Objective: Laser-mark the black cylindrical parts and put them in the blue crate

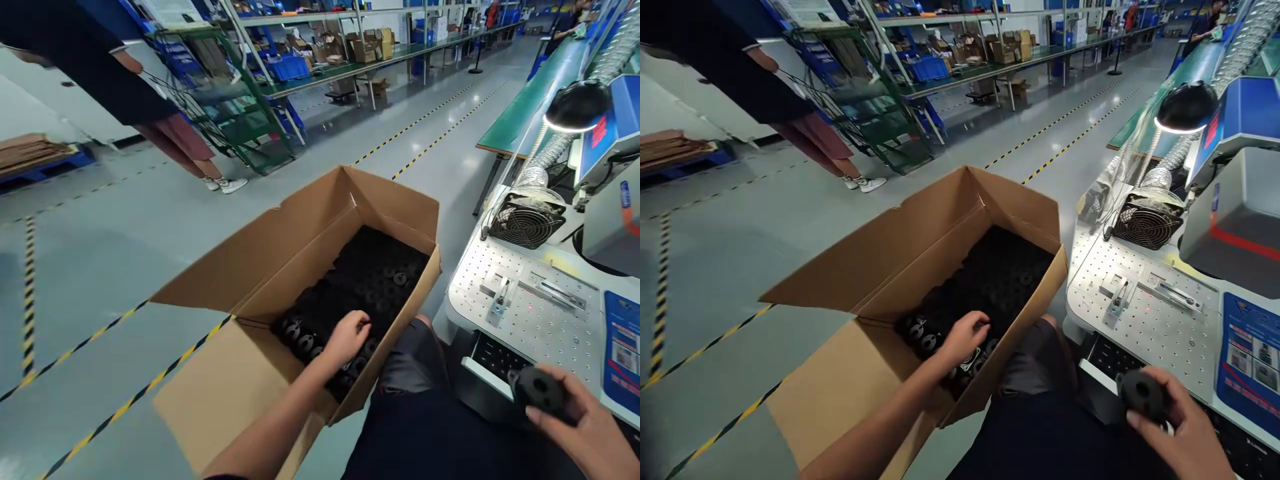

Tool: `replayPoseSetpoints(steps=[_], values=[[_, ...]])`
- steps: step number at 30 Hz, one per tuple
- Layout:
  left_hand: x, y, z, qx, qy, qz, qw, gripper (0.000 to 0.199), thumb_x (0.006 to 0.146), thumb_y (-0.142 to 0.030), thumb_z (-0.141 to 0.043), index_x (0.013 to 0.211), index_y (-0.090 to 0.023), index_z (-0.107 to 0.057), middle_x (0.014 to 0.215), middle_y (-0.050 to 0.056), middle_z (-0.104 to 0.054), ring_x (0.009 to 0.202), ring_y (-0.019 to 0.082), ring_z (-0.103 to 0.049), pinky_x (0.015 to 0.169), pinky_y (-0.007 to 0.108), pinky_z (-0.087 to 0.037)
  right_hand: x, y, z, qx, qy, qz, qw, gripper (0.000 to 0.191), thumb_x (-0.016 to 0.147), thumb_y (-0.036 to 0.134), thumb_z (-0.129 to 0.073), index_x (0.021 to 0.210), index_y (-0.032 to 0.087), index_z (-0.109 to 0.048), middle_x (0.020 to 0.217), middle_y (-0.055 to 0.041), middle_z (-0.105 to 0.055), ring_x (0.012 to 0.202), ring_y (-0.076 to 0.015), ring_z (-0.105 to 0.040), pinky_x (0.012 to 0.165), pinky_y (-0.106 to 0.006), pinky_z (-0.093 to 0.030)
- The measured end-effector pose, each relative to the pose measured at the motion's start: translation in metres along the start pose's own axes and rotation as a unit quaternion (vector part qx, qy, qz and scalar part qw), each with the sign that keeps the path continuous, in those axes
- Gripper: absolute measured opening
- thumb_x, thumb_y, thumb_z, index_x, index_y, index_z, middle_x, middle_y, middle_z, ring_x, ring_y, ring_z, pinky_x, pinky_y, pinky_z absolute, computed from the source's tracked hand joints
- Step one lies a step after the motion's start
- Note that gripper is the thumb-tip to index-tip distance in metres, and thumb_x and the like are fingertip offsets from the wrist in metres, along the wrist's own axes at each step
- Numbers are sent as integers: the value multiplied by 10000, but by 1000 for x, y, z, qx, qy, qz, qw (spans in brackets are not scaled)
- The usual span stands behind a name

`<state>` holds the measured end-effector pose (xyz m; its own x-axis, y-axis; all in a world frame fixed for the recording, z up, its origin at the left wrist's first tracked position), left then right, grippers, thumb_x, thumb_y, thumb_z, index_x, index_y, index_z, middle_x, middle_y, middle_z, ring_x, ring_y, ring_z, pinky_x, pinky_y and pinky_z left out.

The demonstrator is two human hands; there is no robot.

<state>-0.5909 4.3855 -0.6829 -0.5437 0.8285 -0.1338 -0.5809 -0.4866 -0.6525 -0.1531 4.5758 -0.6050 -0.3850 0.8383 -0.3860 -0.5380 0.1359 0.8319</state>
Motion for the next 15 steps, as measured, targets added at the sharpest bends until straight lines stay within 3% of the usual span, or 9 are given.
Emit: replayPoseSetpoints(steps=[3, 5, 9, 15], values=[[8, 59, 5, 57, 0, 36, 998, 231, 751, -326, -532, 913, -191, -623, 1010, 164, -653, 1047, 378, -628, 999, 555, -474, 32, 13, 22, -32, -206, 61, 976, 674, 593, 556, -853, 1158, 237, -673, 1094, -95, -734, 1016, -326, -691, 918, -445, -543], [11, 84, -2, 74, 21, 38, 996, 318, 714, -361, -522, 953, -180, -628, 1056, 181, -635, 1071, 406, -629, 1003, 572, -478, 55, 24, 28, -50, -296, 112, 947, 672, 592, 599, -826, 1115, 207, -667, 1092, -104, -720, 1020, -321, -670, 976, -490, -497], [21, 115, -22, 99, 63, 20, 993, 437, 714, -387, -480, 1049, -156, -640, 1147, 199, -602, 1033, 395, -666, 969, 534, -514, 98, 32, 24, -81, -341, 143, 926, 680, 626, 595, -804, 1155, 194, -657, 1159, -126, -694, 1031, -312, -630, 968, -485, -474], [28, 145, -37, 138, 97, -4, 986, 536, 773, -399, -471, 1228, -147, -600, 1262, 174, -621, 1135, 341, -656, 1019, 426, -499, 138, 21, 7, -63, -335, 122, 932, 639, 640, 526, -809, 1179, 214, -667, 1212, -121, -671, 1078, -319, -605, 977, -462, -450]])
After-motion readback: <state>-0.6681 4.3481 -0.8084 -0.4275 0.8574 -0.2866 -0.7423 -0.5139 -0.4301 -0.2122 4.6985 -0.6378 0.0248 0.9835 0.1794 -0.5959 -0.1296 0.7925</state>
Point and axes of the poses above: each hand's wrist, its own x-axis towards the middle knuckle, its own z-axis out of the back of the hand, y = z × x, the point moved 2 cm from there along x, towards the middle knuckle
